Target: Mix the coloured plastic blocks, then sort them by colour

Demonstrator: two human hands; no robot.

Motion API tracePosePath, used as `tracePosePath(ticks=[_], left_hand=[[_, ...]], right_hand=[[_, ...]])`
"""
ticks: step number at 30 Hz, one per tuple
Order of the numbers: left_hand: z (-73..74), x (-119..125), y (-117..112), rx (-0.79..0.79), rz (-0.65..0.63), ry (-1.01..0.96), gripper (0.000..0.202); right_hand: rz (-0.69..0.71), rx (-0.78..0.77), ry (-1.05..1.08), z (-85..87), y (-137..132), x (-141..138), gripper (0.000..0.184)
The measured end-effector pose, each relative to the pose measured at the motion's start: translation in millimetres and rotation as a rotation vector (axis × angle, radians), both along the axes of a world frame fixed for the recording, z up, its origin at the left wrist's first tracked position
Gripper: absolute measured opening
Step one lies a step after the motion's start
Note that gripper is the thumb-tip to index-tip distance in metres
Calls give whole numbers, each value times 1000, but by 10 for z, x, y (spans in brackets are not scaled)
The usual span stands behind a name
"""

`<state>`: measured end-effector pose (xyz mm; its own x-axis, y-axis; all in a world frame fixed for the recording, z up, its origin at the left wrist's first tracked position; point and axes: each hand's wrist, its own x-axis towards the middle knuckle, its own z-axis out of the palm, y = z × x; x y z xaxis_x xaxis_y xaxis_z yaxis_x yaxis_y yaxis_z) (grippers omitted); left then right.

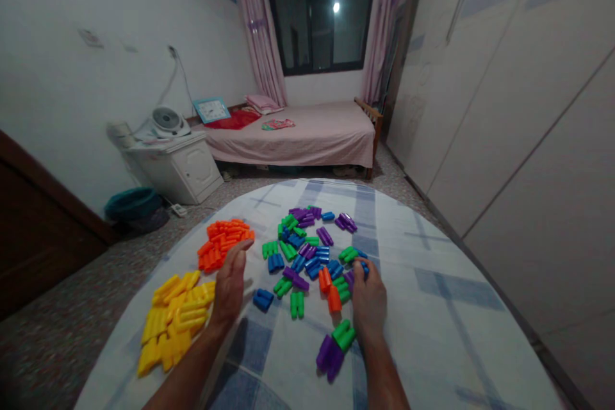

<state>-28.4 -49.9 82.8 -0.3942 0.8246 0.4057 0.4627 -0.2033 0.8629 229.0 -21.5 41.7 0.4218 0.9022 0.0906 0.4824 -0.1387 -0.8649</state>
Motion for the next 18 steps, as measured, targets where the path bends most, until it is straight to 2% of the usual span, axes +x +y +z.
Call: tracePosePath(ticks=[4,6,8,10,13,15,18], left_hand=[[-440,55,497,-78,28,72,49],[-611,63,625,-96,8,107,47],[-699,129,676,-110,-36,100,46],[-700,246,679,-126,-117,59,46],[-604,387,661,-140,-249,-22,48],[-548,381,664,-130,-245,-87,49],[-544,242,704,-108,-159,-223,51]], right_hand=[[12,-13,-21,4,-4,-2,46],[12,-14,-29,-5,1,-5,46],[15,-5,-38,-13,6,-10,47],[13,-1,-48,-16,8,-17,46],[5,14,-42,-16,7,-22,44],[2,28,-14,-23,8,-18,43],[-41,56,38,-52,17,-1,39]])
